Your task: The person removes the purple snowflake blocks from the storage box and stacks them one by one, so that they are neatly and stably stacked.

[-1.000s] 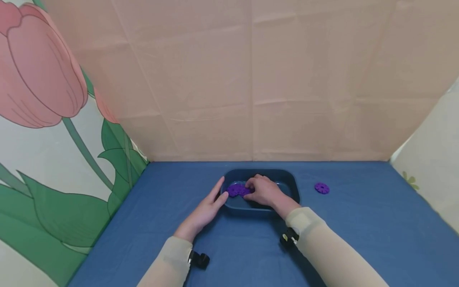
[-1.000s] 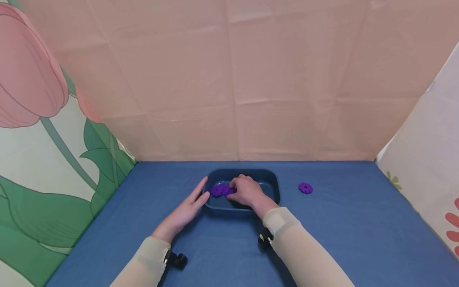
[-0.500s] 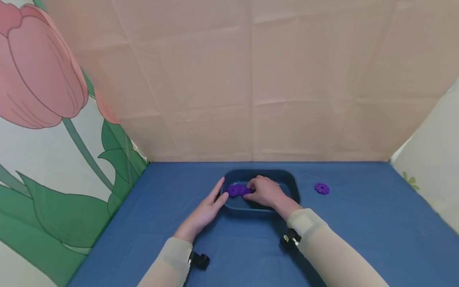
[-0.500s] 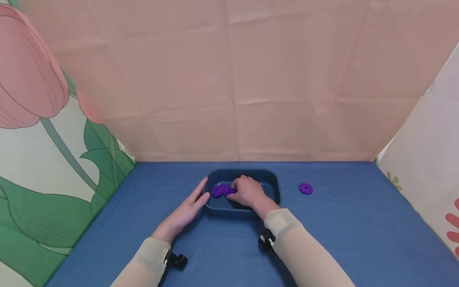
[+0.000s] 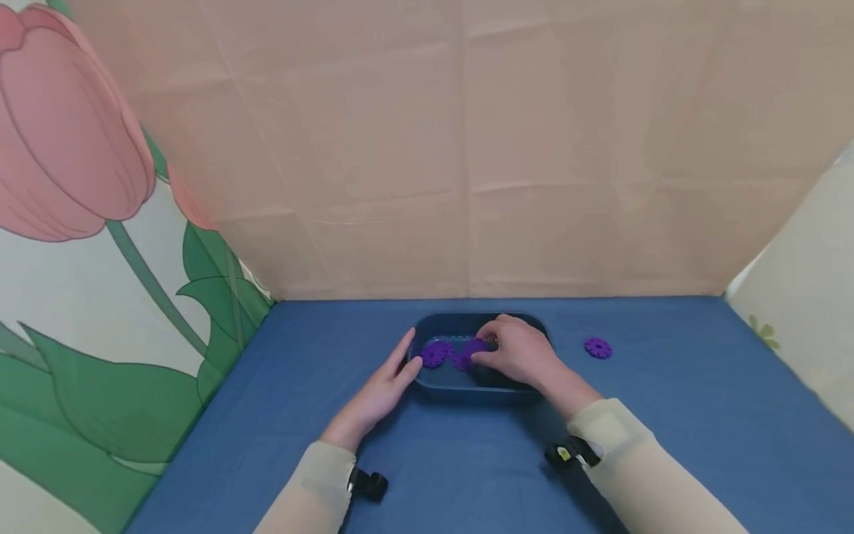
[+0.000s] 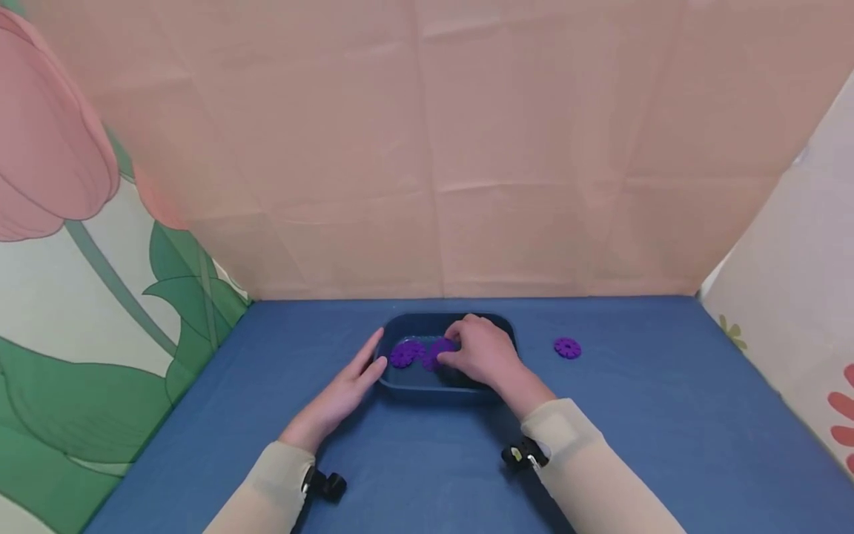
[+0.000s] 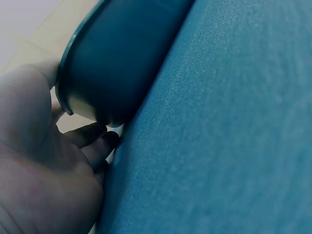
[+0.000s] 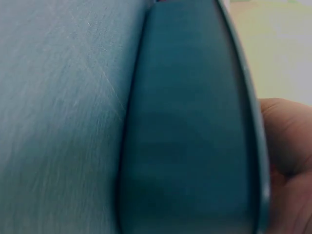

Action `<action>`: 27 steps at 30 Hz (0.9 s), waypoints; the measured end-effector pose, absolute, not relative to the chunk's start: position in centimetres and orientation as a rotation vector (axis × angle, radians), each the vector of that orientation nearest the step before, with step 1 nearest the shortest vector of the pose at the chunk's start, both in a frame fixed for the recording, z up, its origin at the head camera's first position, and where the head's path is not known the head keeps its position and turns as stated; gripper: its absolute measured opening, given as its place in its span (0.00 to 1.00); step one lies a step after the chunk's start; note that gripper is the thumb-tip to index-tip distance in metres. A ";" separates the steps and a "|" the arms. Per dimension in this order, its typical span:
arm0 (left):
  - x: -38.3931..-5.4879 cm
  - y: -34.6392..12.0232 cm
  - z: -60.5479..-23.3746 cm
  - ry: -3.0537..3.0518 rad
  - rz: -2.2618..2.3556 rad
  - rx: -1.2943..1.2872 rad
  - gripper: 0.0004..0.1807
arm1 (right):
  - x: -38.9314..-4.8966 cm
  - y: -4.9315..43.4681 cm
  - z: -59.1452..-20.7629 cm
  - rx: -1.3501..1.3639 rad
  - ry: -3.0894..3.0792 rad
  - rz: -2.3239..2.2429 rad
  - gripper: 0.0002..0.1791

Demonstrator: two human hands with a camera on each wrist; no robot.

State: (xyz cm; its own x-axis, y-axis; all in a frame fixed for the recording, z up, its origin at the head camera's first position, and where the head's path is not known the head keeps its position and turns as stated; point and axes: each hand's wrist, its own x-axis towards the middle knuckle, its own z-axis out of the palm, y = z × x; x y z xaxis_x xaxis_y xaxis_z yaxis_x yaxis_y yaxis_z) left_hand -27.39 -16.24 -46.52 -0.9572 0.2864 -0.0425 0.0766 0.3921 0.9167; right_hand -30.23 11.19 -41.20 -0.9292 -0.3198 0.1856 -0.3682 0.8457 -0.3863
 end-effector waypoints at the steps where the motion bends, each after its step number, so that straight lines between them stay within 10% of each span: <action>1: -27.4 -16.3 -46.5 2.453 1.601 0.323 0.35 | -30.0 11.4 -41.0 0.538 -2.896 0.656 0.24; 27: -27.3 -16.1 -46.2 2.423 1.582 0.331 0.36 | -26.6 21.3 -40.0 0.274 -2.741 0.854 0.30</action>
State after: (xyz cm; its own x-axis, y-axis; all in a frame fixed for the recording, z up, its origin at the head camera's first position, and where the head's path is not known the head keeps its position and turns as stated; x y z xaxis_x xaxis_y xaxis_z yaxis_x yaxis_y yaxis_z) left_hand -27.25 -16.08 -46.24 -0.9484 0.3099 -0.0669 0.0634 0.3920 0.9178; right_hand -26.59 21.33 -39.97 -0.9492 -0.1023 0.2977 -0.2532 0.8098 -0.5292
